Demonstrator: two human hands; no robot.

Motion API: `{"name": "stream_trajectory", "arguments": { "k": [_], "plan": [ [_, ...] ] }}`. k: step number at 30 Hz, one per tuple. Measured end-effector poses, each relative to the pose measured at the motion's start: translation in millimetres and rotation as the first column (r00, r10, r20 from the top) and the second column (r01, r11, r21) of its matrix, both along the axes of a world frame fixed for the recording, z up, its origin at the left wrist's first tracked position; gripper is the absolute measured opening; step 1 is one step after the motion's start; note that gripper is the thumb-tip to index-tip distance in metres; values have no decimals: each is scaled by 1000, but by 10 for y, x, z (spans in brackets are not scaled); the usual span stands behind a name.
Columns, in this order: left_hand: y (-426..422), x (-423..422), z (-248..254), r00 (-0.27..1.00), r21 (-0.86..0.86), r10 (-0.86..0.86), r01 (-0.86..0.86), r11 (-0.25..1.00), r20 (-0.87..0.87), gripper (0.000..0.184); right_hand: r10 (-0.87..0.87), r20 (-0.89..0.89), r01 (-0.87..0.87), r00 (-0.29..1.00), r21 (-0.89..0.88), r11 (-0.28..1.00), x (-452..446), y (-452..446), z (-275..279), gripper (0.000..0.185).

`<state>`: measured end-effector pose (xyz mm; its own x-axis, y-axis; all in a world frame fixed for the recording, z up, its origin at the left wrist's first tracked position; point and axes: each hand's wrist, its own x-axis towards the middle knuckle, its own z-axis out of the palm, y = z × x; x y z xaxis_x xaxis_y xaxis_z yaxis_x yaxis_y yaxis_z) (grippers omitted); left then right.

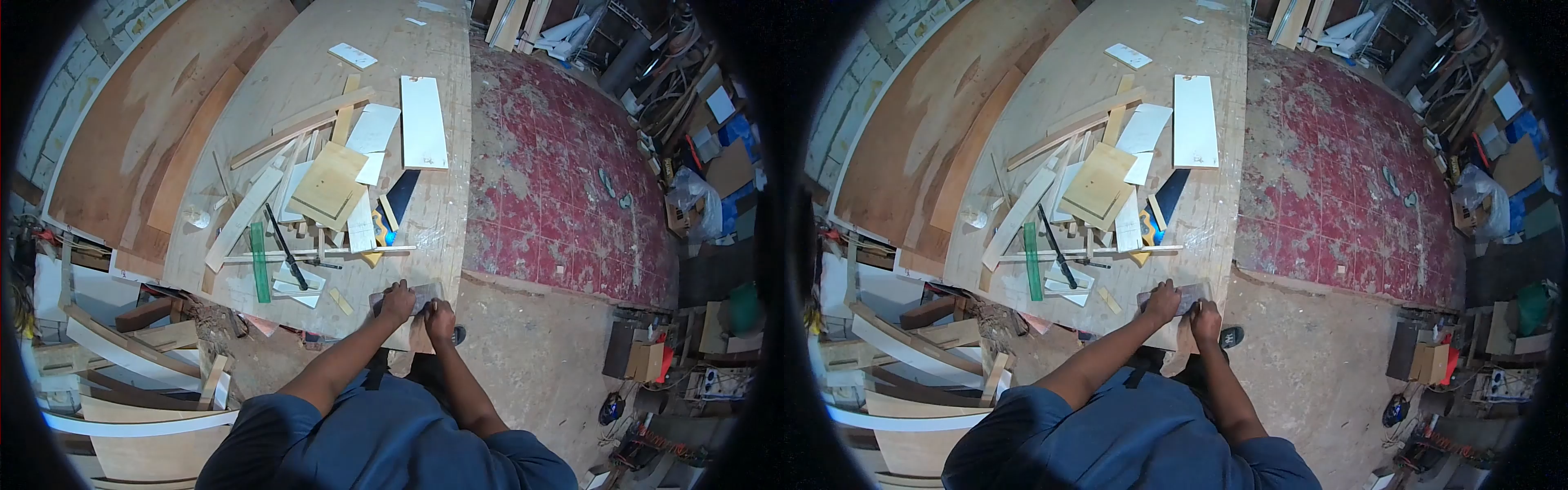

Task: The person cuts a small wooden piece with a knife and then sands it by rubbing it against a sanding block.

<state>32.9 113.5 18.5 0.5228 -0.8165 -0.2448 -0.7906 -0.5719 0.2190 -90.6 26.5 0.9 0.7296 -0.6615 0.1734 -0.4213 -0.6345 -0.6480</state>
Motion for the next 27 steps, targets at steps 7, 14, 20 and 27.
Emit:
{"name": "stream_trajectory", "arguments": {
  "k": [7,14,20,27],
  "plan": [
    [-67,64,51,997,10,29,-28,1000,-74,21,-16,-46,17,999,6,1000,286,-208,-83,16],
    [-61,42,41,998,34,30,-28,999,-63,22,-24,124,17,992,61,998,-10,-50,-103,20],
    [-59,55,102,998,8,7,-6,1000,-65,20,-52,60,49,997,48,998,513,-329,-129,14],
    [-60,53,82,994,35,13,-9,999,-106,23,-56,-200,73,978,76,994,392,-227,91,12]
  ]
}}
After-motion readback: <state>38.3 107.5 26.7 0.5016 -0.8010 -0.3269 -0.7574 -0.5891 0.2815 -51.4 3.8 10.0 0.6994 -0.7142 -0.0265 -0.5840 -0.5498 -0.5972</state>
